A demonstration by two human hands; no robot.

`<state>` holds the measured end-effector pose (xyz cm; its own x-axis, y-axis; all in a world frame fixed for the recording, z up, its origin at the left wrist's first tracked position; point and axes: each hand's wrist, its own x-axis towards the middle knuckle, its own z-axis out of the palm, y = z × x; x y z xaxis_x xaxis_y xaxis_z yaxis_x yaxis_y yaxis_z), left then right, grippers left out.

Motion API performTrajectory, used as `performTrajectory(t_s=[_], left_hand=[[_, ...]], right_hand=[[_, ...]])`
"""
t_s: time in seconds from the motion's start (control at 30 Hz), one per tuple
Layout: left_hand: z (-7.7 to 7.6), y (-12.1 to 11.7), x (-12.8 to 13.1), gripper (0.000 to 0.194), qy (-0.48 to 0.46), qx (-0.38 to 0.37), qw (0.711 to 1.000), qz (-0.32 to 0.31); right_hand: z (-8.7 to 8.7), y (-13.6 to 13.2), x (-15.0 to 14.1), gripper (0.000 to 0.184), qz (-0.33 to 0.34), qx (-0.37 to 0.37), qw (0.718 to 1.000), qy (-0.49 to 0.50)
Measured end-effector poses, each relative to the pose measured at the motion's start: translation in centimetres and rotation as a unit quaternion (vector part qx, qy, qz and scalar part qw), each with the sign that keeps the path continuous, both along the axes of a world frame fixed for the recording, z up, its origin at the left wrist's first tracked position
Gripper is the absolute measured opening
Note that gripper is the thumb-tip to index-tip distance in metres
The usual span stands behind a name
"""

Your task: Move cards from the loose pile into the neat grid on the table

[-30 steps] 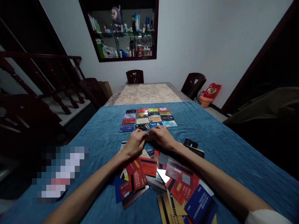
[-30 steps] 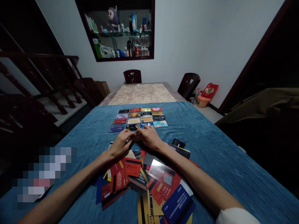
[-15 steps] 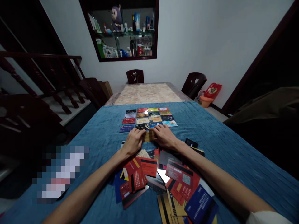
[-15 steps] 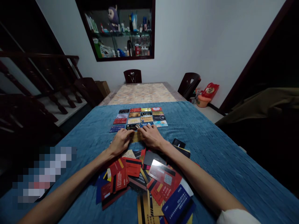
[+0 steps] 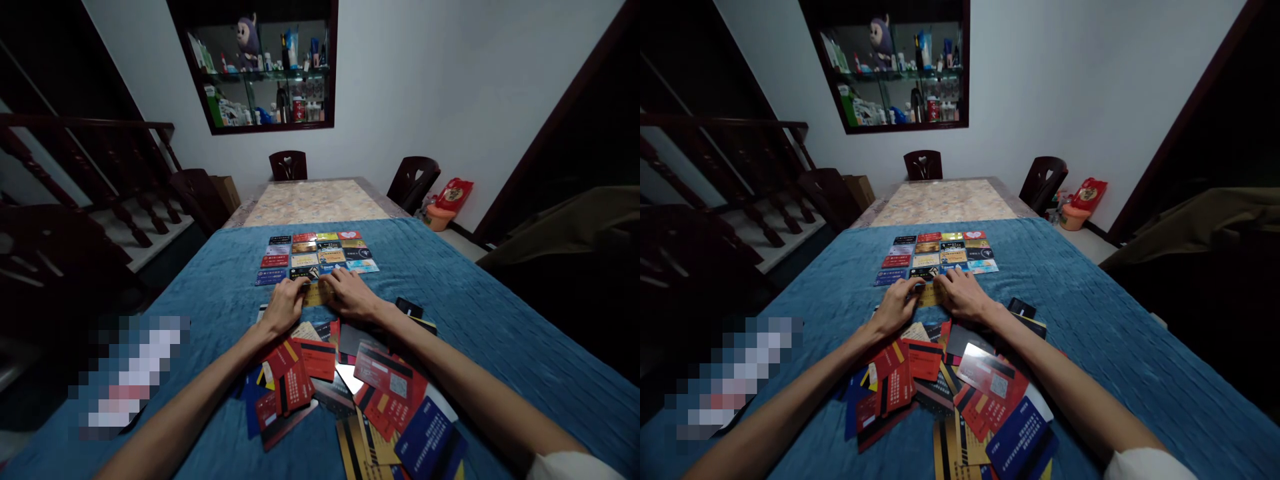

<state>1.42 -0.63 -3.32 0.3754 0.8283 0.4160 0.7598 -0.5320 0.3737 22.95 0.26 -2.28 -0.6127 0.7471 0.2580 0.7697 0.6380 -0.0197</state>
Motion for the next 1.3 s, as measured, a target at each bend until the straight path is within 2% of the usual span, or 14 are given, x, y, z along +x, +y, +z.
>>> performTrajectory(t_s=[0.23,0.4,0.6,0.87,1.07,1.3], left_hand=[[0.5,0.0,0.0,0.035,-0.031,-0.014,0.999,-0.011],[0.6,0.1,-0.2,0.034,-0.052,-0.008,0.998,-0.026],[0.6,0.3,-0.5,0.054,0.01,0.019,0.999,-0.045],[1.9,0.9,-1.1,0.049,0.063,0.031,0.996,-0.055],[3.7,3.3,-1.3,0.046,0.108,0.049,0.991,-0.057],[4.5,8.7,-2.0,0.042,0.163,0.029,0.986,-0.012]], right_hand=[[0.5,-0.1,0.2,0.054,0.012,-0.009,1.0,0.008],[0.6,-0.1,0.3,0.051,0.007,0.024,1.0,0.001],[0.8,0.4,0.9,0.054,0.002,0.044,0.999,0.014],[1.8,0.9,0.9,0.051,0.024,0.042,0.999,-0.001],[3.3,3.7,0.6,0.054,0.015,0.026,0.999,-0.024],[3.7,9.0,-0.3,0.052,0.013,0.001,1.0,-0.026]])
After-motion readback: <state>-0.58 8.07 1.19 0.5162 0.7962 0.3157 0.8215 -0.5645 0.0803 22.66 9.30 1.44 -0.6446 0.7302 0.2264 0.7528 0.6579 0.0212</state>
